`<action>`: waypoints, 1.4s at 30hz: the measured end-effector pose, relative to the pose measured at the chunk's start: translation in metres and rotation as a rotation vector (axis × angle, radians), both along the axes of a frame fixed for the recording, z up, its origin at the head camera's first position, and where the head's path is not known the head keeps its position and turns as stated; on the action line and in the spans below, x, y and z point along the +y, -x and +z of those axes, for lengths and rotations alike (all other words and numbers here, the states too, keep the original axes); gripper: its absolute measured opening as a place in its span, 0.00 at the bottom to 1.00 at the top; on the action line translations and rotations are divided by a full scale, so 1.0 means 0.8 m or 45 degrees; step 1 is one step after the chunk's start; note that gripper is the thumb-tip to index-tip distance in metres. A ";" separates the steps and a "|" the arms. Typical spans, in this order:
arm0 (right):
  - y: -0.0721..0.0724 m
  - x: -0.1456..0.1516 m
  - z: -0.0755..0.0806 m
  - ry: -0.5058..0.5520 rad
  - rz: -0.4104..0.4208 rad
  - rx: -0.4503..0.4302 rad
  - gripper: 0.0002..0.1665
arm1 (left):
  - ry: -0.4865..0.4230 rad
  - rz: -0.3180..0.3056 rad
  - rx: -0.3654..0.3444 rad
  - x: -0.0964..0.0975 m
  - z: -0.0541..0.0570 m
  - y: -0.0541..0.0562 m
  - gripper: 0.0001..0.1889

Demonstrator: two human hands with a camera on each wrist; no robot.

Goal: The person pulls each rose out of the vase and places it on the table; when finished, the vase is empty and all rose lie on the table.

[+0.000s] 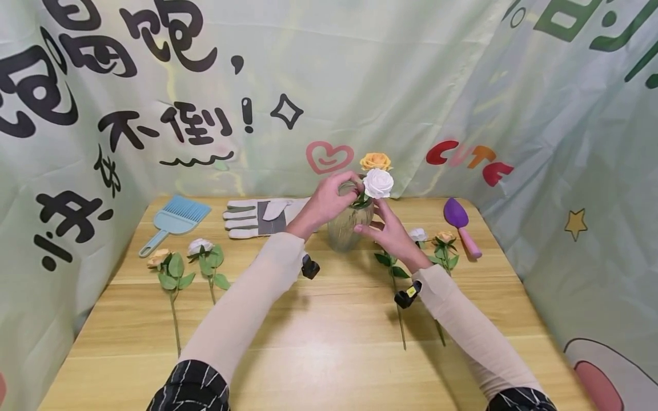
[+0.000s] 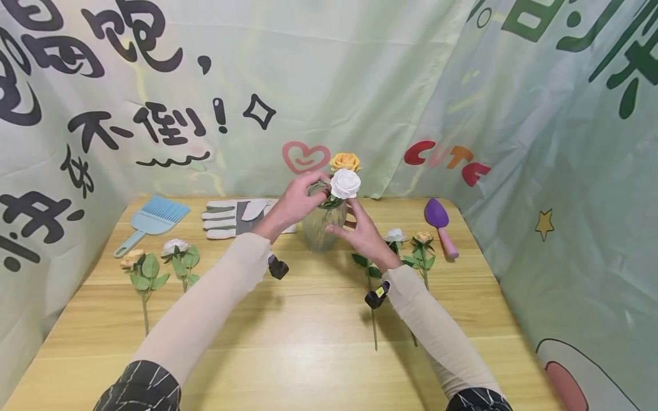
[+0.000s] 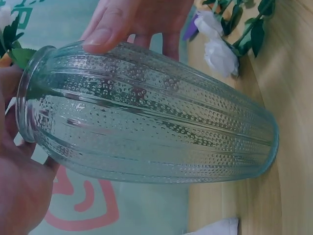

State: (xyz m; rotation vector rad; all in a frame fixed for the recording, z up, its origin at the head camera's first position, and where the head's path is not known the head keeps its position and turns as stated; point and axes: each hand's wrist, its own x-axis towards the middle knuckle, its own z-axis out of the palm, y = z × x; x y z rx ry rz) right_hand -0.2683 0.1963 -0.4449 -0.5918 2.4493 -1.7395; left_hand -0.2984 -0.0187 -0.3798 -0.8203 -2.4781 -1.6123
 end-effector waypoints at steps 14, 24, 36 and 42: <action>0.001 0.000 -0.001 0.025 -0.004 0.010 0.57 | 0.011 0.097 0.008 0.006 0.006 0.005 0.15; -0.002 0.004 0.001 -0.004 -0.013 -0.032 0.59 | -0.646 0.239 0.102 -0.020 0.075 -0.006 0.10; 0.000 0.005 -0.001 -0.006 -0.011 -0.038 0.59 | -0.969 0.341 0.188 -0.117 0.152 -0.046 0.08; 0.000 0.003 0.000 -0.008 -0.001 -0.028 0.60 | -0.728 0.465 0.020 -0.175 0.107 -0.083 0.10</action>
